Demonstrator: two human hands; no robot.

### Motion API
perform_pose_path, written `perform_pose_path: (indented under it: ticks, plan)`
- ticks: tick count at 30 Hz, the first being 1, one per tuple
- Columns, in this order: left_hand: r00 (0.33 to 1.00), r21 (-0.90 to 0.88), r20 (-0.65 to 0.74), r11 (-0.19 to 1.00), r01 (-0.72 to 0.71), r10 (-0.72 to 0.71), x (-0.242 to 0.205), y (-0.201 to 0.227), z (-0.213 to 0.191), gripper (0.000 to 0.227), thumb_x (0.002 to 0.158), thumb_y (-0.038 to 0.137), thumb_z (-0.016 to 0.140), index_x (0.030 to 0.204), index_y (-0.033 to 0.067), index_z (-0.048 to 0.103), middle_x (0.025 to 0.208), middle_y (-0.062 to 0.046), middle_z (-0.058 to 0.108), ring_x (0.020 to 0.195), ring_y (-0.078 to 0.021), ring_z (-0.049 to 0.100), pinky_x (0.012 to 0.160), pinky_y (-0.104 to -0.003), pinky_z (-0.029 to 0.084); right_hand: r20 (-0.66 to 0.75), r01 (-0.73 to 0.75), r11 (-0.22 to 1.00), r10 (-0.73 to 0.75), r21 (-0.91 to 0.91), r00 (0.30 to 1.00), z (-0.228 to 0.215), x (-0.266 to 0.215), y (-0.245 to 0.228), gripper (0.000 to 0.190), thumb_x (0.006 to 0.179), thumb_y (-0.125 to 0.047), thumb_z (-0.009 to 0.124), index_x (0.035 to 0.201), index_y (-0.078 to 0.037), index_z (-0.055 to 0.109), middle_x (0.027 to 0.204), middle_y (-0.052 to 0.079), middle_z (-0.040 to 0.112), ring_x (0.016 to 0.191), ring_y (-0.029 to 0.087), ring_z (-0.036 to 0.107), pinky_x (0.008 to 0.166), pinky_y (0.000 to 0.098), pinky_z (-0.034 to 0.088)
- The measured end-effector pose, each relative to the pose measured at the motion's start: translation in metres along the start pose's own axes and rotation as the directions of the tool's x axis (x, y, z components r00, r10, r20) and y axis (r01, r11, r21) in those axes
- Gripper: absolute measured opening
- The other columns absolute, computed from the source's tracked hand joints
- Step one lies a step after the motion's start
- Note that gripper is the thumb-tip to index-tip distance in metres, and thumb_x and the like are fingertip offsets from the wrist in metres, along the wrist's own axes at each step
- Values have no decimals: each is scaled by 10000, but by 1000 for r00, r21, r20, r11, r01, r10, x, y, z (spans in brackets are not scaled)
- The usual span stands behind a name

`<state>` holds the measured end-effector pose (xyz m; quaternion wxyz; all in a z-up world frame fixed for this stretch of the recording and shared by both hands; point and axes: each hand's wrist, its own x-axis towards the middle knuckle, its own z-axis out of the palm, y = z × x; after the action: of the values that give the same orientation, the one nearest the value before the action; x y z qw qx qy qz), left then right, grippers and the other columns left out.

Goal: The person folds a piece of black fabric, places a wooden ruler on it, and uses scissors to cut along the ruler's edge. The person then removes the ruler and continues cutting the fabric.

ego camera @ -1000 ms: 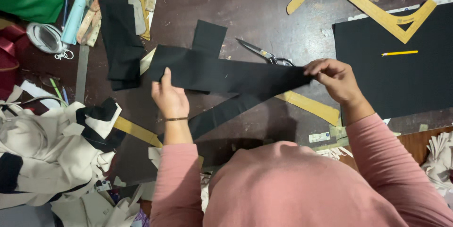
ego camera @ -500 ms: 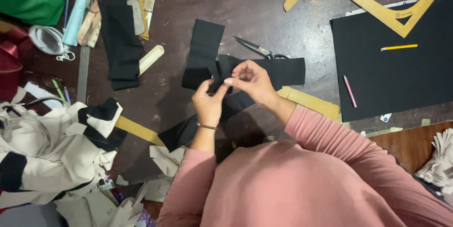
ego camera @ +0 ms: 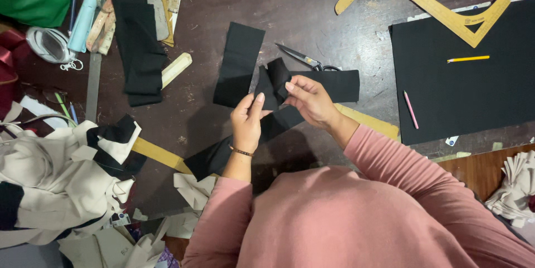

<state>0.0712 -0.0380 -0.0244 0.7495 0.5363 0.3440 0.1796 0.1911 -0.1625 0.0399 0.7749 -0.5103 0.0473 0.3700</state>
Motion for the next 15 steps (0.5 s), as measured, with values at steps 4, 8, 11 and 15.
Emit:
perform_pose_path:
  ticks: [4,8,11,15]
  plan:
    - [922,346,216,857,-381,322,-14,68,17,177,1015,180,681,1094,39,753,1044,-156,691,1055,-352,691,939,-475,543,43,81,985,-75,-152,996,6,-3,-4,172,942,-118,774,975,13,667,793,73,623,798,150,662,778,341,636]
    - [925,312,294,890,-333,243,-15,63,22,247,999,155,660,1208,38,721,1187,-166,676,1137,-337,669,980,-444,562,4,246,818,-285,-521,958,-12,-12,-22,325,814,-102,907,1041,-48,681,780,31,614,768,101,599,708,265,542]
    - [986,446,96,880,-165,136,11,16,15,237,1003,160,662,1214,65,713,1144,-152,674,1080,-315,697,932,-385,614,-109,207,812,-313,-546,943,-48,-20,-29,256,845,-107,864,1030,-65,693,787,43,611,772,118,576,711,287,521]
    - [991,767,19,637,70,-132,52,-65,20,553,960,528,688,1311,102,644,1194,-125,686,1092,-282,724,912,-405,636,-295,166,789,-404,-592,866,-142,-22,-5,183,882,-37,744,1051,-69,680,825,13,549,821,121,540,747,275,471]
